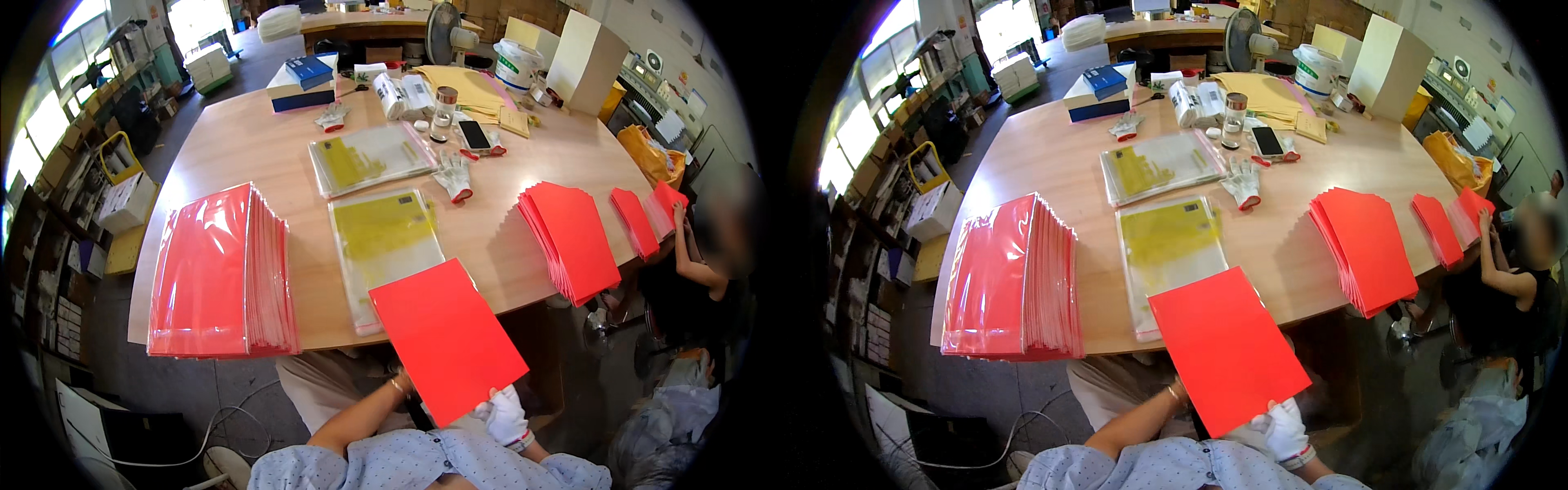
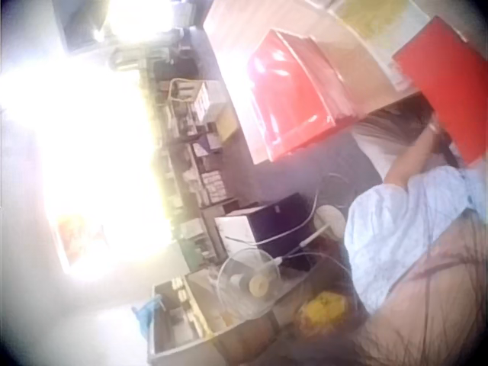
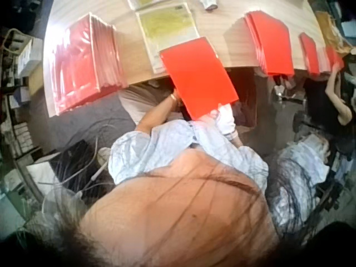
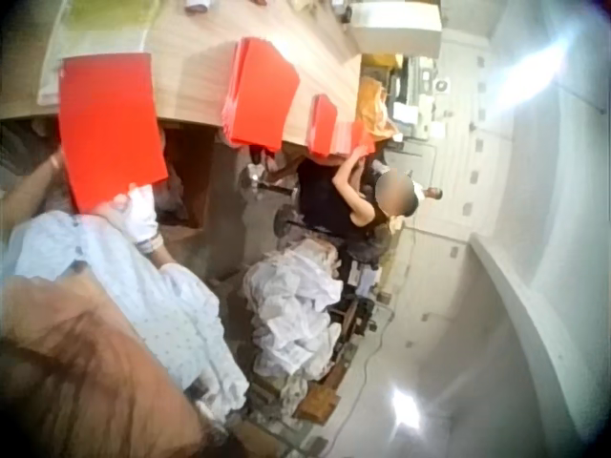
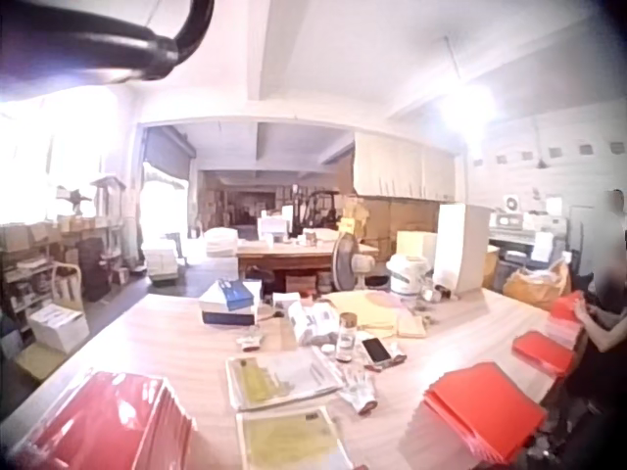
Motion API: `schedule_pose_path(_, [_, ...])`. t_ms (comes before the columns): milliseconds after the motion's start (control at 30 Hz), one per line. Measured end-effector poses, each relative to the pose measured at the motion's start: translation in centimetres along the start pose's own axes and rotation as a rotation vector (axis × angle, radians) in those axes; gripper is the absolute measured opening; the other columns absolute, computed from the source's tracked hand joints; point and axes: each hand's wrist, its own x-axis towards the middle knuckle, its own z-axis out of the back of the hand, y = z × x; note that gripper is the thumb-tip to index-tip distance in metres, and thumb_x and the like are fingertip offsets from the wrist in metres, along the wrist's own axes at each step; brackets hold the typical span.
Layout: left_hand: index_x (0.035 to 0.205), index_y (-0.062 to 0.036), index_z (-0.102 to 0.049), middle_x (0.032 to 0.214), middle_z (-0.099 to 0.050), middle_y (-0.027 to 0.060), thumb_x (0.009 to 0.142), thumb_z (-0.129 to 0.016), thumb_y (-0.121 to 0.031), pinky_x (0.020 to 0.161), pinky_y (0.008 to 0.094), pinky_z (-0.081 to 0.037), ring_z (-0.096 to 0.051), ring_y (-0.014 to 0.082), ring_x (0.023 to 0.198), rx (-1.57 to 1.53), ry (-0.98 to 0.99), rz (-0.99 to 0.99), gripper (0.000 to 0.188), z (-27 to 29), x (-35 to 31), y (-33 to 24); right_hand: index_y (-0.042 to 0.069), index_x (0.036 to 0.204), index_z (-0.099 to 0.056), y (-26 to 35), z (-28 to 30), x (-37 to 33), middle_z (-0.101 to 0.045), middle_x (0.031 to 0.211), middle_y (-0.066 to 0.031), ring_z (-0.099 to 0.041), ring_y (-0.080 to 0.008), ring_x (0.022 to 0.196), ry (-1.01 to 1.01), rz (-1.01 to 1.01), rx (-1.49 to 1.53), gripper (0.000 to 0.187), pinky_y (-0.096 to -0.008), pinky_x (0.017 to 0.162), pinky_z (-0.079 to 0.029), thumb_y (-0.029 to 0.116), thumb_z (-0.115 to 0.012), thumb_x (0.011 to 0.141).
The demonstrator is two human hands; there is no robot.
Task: The person sits at a table and repeatedly places red envelopes into clear plastic sleeves. They pick up an envelope, insert it into a sleeve, and set the packaged item aside. The process is repeated continuously throughout the clip.
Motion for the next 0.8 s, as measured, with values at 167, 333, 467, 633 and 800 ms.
schedule_pose_path(167, [0.117, -0.0046, -0.053, 0.103, -0.063, 0.0082, 0.091, -0.052, -0.016, 0.082, 0.0368, -0.050, -0.059, 0.0228, 0.096, -0.040, 0.054, 0.045, 0.028, -0.8, -1.8, 1.0, 0.006, 0.113, -0.045, -4.1, -0.3, 9.5, -0.056, 0.103, -0.0100, -0.061, -0.0272, 0.090, 0.190, -0.033, 0.252, 0.021, -0.0468, 0.085, -0.050, 0.015, -0.043, 0.095])
schedule_pose_path(333, [0.125, -0.0056, -0.048, 0.111, -0.057, 0.0036, 0.090, -0.055, -0.010, 0.087, 0.0324, -0.047, -0.055, 0.0149, 0.101, -0.468, 0.072, 0.556, 0.037, 1.3, -0.8, -0.9, 0.004, 0.106, -0.047, -2.9, -2.0, 12.6, -0.059, 0.098, -0.0141, -0.063, -0.0320, 0.092, 0.379, -0.064, 0.400, 0.018, -0.0445, 0.084, -0.052, 0.017, -0.048, 0.094])
schedule_pose_path(467, [0.124, -0.0055, -0.048, 0.125, -0.051, 0.0042, 0.088, -0.056, -0.023, 0.087, 0.0324, -0.043, -0.048, 0.0174, 0.116, -0.361, -0.051, 0.607, 0.041, 5.5, -2.4, -6.4, 0.004, 0.105, -0.048, -1.7, -0.7, 11.7, -0.062, 0.090, -0.0105, -0.064, -0.0219, 0.076, 0.364, -0.196, -0.112, 0.017, -0.0380, 0.067, -0.055, 0.016, -0.048, 0.093])
schedule_pose_path(633, [0.119, -0.0022, -0.054, 0.114, -0.058, 0.0060, 0.095, -0.044, -0.030, 0.086, 0.0289, -0.045, -0.054, 0.0137, 0.104, -0.385, -0.050, 0.610, 0.038, 8.6, -2.7, -6.7, 0.006, 0.080, -0.058, -2.1, -7.6, 10.4, -0.054, 0.081, -0.0119, -0.056, -0.0299, 0.076, 0.396, 0.943, -1.292, 0.006, -0.0375, 0.065, -0.046, 0.010, -0.059, 0.076])
schedule_pose_path(800, [0.107, -0.0004, -0.058, 0.109, -0.062, 0.0076, 0.097, -0.039, -0.031, 0.083, 0.0311, -0.048, -0.058, 0.0140, 0.102, -0.499, -0.168, 0.566, 0.038, 7.6, -3.3, -5.9, 0.008, 0.078, -0.060, -7.0, -9.1, 11.3, -0.052, 0.080, -0.0085, -0.058, -0.0271, 0.078, 0.393, 0.917, -1.707, 0.012, -0.0380, 0.061, -0.051, 0.013, -0.063, 0.067])
